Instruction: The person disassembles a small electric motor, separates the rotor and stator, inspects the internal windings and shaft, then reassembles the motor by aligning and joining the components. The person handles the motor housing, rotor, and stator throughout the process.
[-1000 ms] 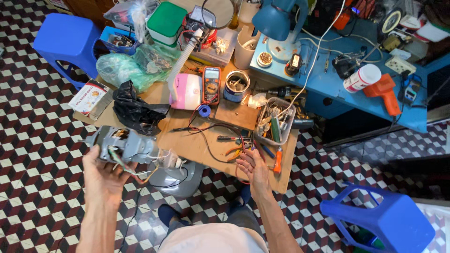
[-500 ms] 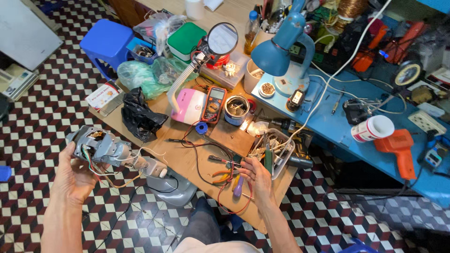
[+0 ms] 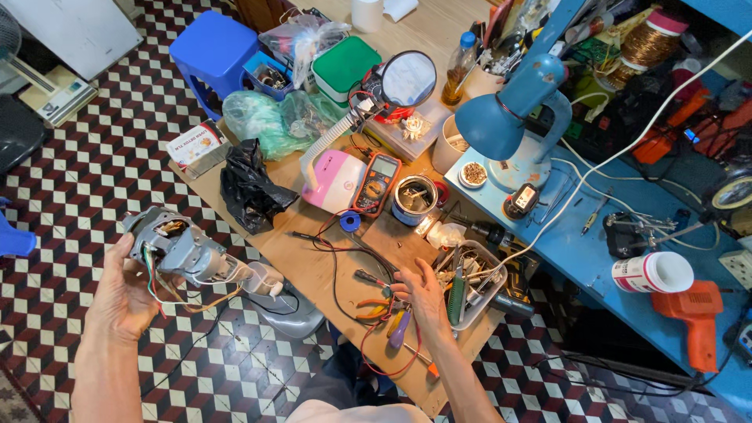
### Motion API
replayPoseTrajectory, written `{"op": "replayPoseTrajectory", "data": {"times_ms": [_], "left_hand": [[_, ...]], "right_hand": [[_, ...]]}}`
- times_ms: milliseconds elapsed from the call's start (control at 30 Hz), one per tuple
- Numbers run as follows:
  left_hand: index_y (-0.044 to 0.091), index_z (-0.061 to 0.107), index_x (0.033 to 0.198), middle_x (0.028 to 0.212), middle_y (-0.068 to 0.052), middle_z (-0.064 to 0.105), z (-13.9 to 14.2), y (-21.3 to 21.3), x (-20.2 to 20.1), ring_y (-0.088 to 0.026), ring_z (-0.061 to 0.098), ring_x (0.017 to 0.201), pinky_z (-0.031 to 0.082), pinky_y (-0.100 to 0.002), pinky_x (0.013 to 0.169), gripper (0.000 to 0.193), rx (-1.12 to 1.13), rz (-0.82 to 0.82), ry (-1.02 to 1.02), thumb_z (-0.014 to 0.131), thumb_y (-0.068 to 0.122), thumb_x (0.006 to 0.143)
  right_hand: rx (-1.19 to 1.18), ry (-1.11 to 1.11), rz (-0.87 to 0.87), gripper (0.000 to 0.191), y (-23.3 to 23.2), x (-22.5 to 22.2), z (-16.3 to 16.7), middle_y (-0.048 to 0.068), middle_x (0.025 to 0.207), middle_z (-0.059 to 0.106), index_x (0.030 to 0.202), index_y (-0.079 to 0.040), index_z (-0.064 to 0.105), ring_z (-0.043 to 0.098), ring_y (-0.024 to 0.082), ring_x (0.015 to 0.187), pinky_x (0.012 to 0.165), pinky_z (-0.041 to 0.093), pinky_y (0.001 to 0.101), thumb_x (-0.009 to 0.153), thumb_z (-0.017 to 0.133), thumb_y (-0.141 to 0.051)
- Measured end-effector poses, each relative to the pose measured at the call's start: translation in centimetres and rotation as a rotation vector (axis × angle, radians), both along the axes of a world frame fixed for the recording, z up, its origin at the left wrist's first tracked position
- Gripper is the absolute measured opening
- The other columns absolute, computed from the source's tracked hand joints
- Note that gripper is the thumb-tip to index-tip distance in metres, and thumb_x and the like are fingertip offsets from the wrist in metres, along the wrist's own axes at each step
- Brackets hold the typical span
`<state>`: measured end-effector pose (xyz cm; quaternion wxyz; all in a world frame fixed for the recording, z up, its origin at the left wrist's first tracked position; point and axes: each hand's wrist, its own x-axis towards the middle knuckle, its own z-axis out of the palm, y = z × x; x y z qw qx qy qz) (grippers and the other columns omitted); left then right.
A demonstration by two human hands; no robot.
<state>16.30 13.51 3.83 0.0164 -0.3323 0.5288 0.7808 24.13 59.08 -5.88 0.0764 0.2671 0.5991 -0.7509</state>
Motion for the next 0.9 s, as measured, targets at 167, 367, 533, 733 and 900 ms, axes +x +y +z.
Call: {"op": "replayPoseTrajectory", "data": {"times_ms": [167, 367, 533, 733, 900], "left_hand": [[0.010, 0.054, 0.141, 0.130, -0.009, 0.058, -0.4, 0.2, 0.2, -0.022, 0.063, 0.114, 0.059, -0.039, 0.083, 0.075, -0.025, 0.048, -0.031, 0.074, 0.056, 0.085], [0.013, 0.058, 0.137, 0.128, -0.005, 0.058, 0.0, 0.4, 0.1, -0.019, 0.062, 0.113, 0.059, -0.039, 0.082, 0.068, -0.052, 0.042, -0.013, 0.074, 0.056, 0.086], [0.018, 0.061, 0.132, 0.121, -0.001, 0.055, 0.0, 0.7, 0.0, -0.017, 0.059, 0.108, 0.057, -0.043, 0.076, 0.061, -0.056, 0.037, -0.007, 0.071, 0.057, 0.086], [0.016, 0.060, 0.126, 0.117, -0.005, 0.061, -0.1, 0.6, -0.5, -0.021, 0.062, 0.108, 0.058, -0.045, 0.079, 0.057, -0.046, 0.039, -0.027, 0.069, 0.057, 0.088], [0.018, 0.059, 0.132, 0.121, -0.005, 0.063, -0.3, 0.1, -0.4, -0.019, 0.060, 0.107, 0.054, -0.041, 0.080, 0.059, -0.088, -0.015, 0.012, 0.066, 0.057, 0.087]], "right_hand": [[0.111, -0.053, 0.081, 0.075, -0.9, -2.1, 0.1, 0.015, 0.121, 0.066, 0.154, -0.005, 0.035, 0.068, 0.018, 0.093, 0.083, 0.054, 0.0320, 0.092, 0.062, -0.034], [0.161, -0.006, 0.067, 0.070, -0.9, -4.7, 0.2, 0.012, 0.125, 0.064, 0.149, -0.001, 0.043, 0.069, 0.019, 0.097, 0.085, 0.055, 0.0322, 0.091, 0.065, -0.033], [0.265, 0.136, 0.188, 0.062, -2.3, -5.7, 3.9, 0.009, 0.122, 0.068, 0.146, -0.004, 0.049, 0.068, 0.016, 0.099, 0.084, 0.055, 0.0310, 0.093, 0.064, -0.032], [0.530, 0.655, 0.512, 0.057, -12.6, -6.0, 12.6, 0.015, 0.132, 0.065, 0.140, -0.005, 0.056, 0.065, 0.026, 0.122, 0.103, 0.050, 0.0374, 0.091, 0.073, -0.030], [0.540, 0.779, 0.594, 0.055, -16.9, -7.4, 15.6, 0.019, 0.144, 0.057, 0.141, -0.003, 0.055, 0.053, 0.033, 0.136, 0.113, 0.041, 0.0405, 0.094, 0.072, -0.027]]}}
